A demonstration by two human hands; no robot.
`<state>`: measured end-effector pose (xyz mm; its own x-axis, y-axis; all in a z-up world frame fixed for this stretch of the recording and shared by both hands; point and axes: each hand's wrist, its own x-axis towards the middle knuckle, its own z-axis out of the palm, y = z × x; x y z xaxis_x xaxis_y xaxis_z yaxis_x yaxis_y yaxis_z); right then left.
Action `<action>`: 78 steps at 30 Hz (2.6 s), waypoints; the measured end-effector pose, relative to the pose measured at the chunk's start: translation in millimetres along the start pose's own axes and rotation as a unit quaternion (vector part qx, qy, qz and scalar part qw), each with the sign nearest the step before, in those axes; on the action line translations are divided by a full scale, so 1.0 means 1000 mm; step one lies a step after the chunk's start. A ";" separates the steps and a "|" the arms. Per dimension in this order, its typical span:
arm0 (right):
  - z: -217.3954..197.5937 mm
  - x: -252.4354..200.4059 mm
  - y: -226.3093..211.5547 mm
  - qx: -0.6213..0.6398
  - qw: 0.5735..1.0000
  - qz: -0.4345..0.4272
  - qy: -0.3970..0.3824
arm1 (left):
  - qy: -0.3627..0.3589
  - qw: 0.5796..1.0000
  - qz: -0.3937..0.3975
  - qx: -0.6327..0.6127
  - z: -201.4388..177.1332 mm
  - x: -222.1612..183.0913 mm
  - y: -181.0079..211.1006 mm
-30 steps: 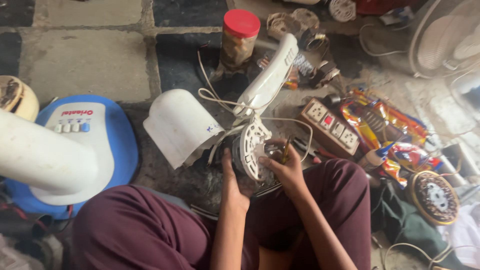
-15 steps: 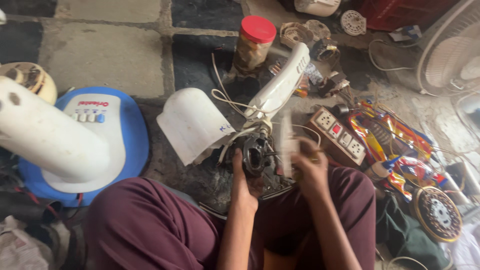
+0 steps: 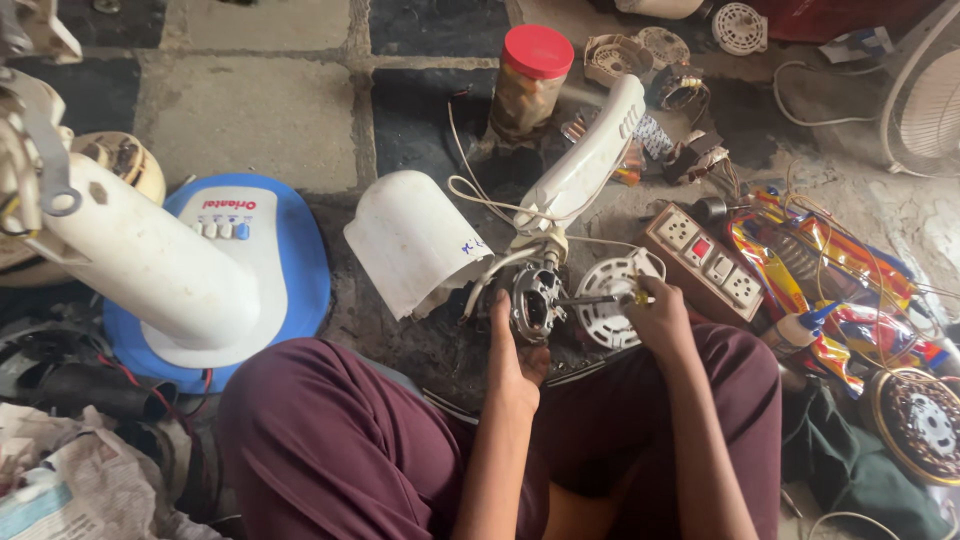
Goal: The person disassembles a white plastic fan housing using a screwdriver, then uses pliers to remove a metal clip from the fan motor. They reassemble the motor with a plastic cover and test the shaft rotation.
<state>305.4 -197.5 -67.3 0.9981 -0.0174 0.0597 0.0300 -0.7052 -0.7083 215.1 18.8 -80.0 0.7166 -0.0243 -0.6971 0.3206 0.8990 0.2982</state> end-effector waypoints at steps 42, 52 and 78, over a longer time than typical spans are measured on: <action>-0.065 -0.067 -0.012 0.513 0.856 0.006 0.068 | 0.111 0.253 0.461 0.843 0.081 -0.163 -0.104; -0.065 -0.072 -0.027 0.502 0.863 0.003 0.051 | 0.264 0.020 0.447 0.854 0.113 -0.163 -0.124; -0.058 -0.015 0.008 -0.010 0.995 -0.067 -0.069 | -0.103 0.322 0.509 0.792 0.066 -0.125 0.046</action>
<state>287.9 -244.3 -33.5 0.9832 0.1745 0.0534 0.1631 -0.7088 -0.6863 181.1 34.4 63.2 0.9228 -0.2450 0.2975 -0.3490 -0.8587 0.3753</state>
